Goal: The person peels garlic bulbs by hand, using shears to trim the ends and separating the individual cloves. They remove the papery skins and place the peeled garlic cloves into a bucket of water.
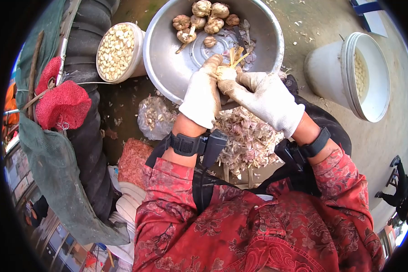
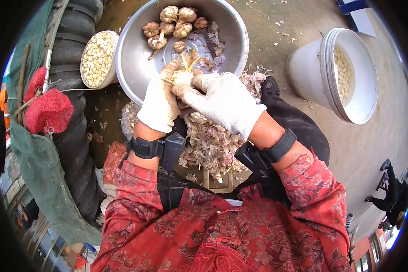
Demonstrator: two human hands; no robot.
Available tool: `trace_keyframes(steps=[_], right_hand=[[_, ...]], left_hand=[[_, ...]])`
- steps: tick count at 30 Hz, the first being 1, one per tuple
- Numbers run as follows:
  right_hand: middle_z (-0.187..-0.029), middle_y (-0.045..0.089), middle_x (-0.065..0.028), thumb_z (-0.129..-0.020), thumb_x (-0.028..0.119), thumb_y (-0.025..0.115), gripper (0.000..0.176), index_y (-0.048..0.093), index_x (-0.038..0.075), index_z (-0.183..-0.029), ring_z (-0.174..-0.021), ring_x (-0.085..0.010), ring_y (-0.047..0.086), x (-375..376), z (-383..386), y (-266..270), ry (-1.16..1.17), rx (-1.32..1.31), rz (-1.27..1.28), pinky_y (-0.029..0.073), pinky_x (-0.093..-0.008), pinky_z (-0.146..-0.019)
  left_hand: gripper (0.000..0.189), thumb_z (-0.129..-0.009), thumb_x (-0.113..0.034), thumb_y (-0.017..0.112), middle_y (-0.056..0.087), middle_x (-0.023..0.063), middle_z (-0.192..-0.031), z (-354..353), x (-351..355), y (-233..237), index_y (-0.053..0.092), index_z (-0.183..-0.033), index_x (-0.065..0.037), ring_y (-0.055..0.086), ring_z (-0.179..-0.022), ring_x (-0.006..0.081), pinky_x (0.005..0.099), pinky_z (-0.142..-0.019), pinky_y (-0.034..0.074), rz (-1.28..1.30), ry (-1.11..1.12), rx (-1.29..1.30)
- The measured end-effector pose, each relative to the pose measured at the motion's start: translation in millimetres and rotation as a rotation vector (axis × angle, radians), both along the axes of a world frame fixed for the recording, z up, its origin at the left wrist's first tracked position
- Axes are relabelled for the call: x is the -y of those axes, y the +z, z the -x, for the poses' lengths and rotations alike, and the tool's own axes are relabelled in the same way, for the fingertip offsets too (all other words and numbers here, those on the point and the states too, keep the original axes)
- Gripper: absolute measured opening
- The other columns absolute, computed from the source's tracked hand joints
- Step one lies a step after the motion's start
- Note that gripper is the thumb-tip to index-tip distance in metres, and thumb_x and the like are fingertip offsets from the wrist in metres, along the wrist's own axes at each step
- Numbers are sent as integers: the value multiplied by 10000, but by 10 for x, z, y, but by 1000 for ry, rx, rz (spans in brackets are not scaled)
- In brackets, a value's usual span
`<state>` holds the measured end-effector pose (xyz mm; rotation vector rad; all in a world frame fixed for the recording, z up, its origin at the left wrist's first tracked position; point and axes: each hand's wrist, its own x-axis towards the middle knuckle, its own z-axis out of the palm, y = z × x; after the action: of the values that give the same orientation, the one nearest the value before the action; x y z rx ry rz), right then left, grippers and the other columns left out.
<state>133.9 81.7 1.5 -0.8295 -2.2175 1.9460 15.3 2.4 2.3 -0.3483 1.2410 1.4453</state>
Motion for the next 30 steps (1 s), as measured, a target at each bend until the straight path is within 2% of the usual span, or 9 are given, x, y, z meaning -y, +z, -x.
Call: trace_keyframes(steps=[3,5,10,16,18,19,21,23,30], right_hand=[[-784,662,-165,-870,439,573,400,691,59,-915,-709,-321,647,-56,-6,91,133,93,-156,503,-374,-652],[-790,660,-170,-870,446,562,404,692,67,-923,-722,-336,641,-94,-13,153,206,126,-235,503,-388,-662],[-804,658,-171,-872,455,537,408,694,84,-940,-757,-355,635,-50,-55,118,282,138,-402,502,-410,-687],[-830,663,-171,-874,462,543,414,685,89,-983,-757,-336,644,-108,-63,171,358,178,-356,500,-397,-688],[-820,665,-172,-887,460,545,442,668,50,-996,-728,-292,649,-125,-61,163,171,74,-109,495,-376,-682],[-820,665,-172,-887,460,545,442,668,50,-996,-728,-292,649,-134,-39,153,172,72,-109,495,-376,-682],[-786,662,-161,-906,449,535,475,648,-7,-975,-718,-228,629,-156,-10,129,-50,156,56,487,-355,-687],[-818,662,-163,-920,429,514,470,634,-20,-989,-750,-213,620,-172,-10,153,-53,150,94,481,-347,-708],[-914,657,-167,-956,375,455,455,590,-49,-1052,-845,-185,603,-172,-9,128,-18,167,165,469,-327,-772]], left_hand=[[317,-951,-326,501,631,70,-798,47,63,-192,618,-932,-32,613,-667,175,296,-613,526,-122,-10,-47],[338,-980,-332,422,648,110,-892,56,68,-218,549,-1086,-37,639,-762,231,349,-715,538,-120,-20,-165],[324,-984,-315,429,649,124,-889,71,101,-156,543,-1092,-32,639,-761,228,333,-710,538,-162,-55,-193],[355,-992,-355,415,647,97,-874,76,80,-78,550,-1061,-34,639,-761,197,321,-707,539,-135,-74,-186],[368,-994,-365,410,647,91,-876,99,71,-62,550,-1066,-32,639,-768,188,314,-712,538,-141,-101,-205],[389,-998,-371,398,648,86,-883,97,49,-55,560,-1075,-26,637,-774,181,306,-709,536,-101,-97,-312],[410,-1001,-377,387,648,80,-889,68,13,-39,570,-1084,-19,636,-780,173,297,-706,534,-61,-93,-416],[450,-1003,-391,369,648,67,-888,37,-6,-19,597,-1085,-12,628,-747,150,277,-673,529,-114,-94,-534],[477,-991,-416,382,653,72,-889,28,21,-177,618,-1063,-7,616,-741,123,270,-689,522,-143,-83,-524]])
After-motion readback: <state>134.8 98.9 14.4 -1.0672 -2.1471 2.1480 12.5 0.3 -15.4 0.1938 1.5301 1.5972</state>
